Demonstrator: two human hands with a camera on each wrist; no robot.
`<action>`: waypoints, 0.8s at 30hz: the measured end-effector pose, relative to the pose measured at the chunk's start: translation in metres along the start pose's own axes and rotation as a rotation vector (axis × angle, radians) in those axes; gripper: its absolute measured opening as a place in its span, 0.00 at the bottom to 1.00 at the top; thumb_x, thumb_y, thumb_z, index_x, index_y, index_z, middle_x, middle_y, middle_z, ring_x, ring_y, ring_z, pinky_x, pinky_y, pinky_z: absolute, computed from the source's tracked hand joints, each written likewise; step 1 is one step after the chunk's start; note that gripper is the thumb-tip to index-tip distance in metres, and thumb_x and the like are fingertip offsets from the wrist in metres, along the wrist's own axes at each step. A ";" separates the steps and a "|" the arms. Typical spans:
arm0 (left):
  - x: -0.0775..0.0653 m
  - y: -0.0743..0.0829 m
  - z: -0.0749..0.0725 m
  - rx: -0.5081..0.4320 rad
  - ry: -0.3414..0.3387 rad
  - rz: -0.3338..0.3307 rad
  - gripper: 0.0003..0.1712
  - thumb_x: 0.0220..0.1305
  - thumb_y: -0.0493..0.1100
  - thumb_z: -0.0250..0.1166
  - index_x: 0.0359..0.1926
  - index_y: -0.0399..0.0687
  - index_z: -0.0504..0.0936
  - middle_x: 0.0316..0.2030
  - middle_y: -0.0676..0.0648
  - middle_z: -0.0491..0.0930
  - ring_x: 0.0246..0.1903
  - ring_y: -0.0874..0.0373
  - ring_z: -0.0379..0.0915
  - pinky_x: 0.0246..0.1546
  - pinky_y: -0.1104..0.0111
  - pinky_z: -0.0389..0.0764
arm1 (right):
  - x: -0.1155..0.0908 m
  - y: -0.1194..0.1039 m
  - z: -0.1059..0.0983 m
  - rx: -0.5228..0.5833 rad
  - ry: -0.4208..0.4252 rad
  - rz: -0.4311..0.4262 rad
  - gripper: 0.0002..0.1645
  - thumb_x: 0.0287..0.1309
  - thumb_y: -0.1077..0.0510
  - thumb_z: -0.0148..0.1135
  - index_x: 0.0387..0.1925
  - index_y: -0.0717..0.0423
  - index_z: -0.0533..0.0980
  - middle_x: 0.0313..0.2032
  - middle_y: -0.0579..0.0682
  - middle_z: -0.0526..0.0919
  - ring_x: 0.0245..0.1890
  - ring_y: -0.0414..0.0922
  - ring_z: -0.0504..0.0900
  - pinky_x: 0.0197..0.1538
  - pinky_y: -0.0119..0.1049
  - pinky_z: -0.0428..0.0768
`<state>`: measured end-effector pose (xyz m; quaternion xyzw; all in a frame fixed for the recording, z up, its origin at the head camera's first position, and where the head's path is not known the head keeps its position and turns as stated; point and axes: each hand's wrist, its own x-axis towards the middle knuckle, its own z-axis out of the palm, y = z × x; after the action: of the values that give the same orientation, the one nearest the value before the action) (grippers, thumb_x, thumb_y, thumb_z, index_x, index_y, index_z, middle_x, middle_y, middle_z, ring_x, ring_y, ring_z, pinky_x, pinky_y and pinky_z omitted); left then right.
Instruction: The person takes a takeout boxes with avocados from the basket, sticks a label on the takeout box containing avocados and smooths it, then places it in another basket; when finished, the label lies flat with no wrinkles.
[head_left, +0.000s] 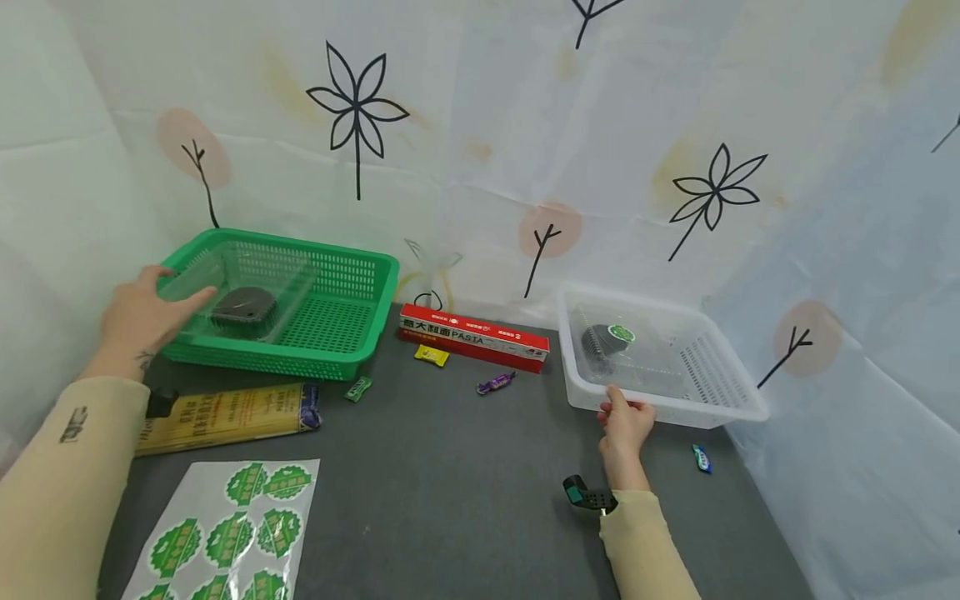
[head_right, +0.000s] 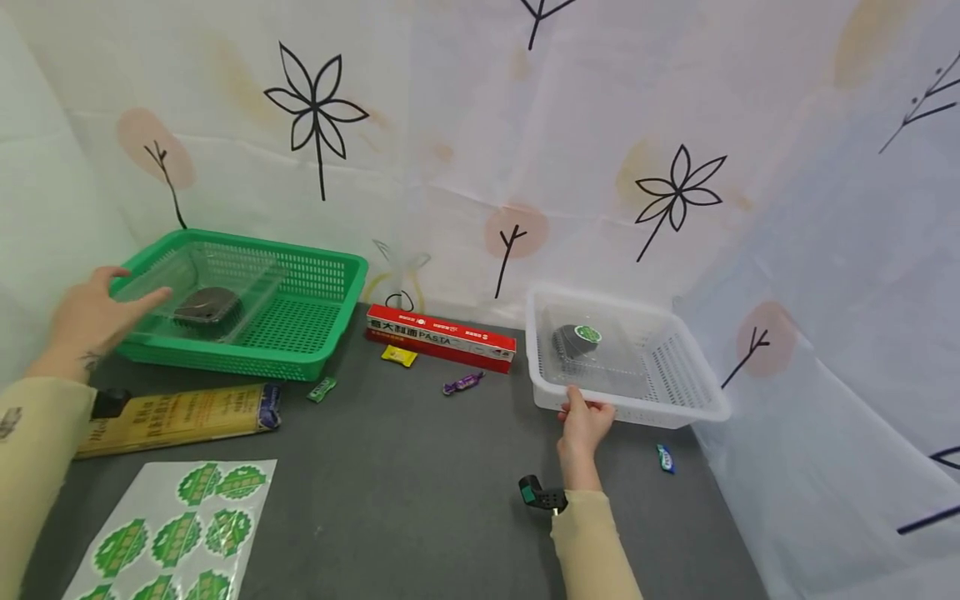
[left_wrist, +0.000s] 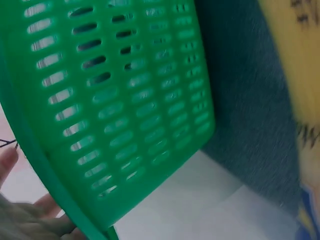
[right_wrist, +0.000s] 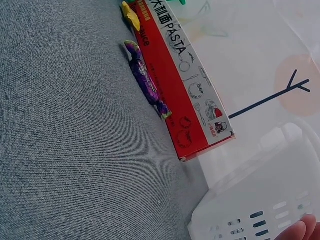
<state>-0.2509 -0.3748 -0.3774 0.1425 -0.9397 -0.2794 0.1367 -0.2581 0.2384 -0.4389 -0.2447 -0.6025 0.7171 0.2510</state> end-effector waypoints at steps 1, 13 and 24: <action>0.001 -0.001 0.000 0.021 -0.021 0.012 0.55 0.50 0.73 0.46 0.66 0.40 0.43 0.43 0.21 0.61 0.36 0.31 0.60 0.23 0.48 0.65 | -0.001 -0.002 0.000 -0.002 0.003 0.011 0.20 0.47 0.56 0.63 0.32 0.50 0.59 0.21 0.49 0.69 0.12 0.36 0.70 0.15 0.27 0.72; 0.010 0.001 0.001 0.033 -0.071 0.083 0.52 0.50 0.72 0.47 0.61 0.34 0.54 0.33 0.28 0.65 0.20 0.47 0.61 0.12 0.63 0.63 | -0.002 -0.003 0.001 -0.013 -0.006 0.037 0.18 0.49 0.57 0.61 0.32 0.50 0.58 0.28 0.51 0.68 0.13 0.37 0.71 0.16 0.28 0.72; 0.015 0.000 -0.004 0.057 -0.248 0.050 0.56 0.49 0.75 0.44 0.64 0.35 0.48 0.56 0.23 0.51 0.45 0.28 0.55 0.35 0.41 0.64 | 0.000 -0.003 0.002 0.019 0.007 0.032 0.19 0.48 0.58 0.62 0.32 0.52 0.58 0.27 0.51 0.68 0.13 0.36 0.72 0.15 0.27 0.72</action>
<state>-0.2637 -0.3820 -0.3712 0.0871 -0.9602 -0.2645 0.0224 -0.2588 0.2370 -0.4359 -0.2545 -0.5909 0.7256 0.2441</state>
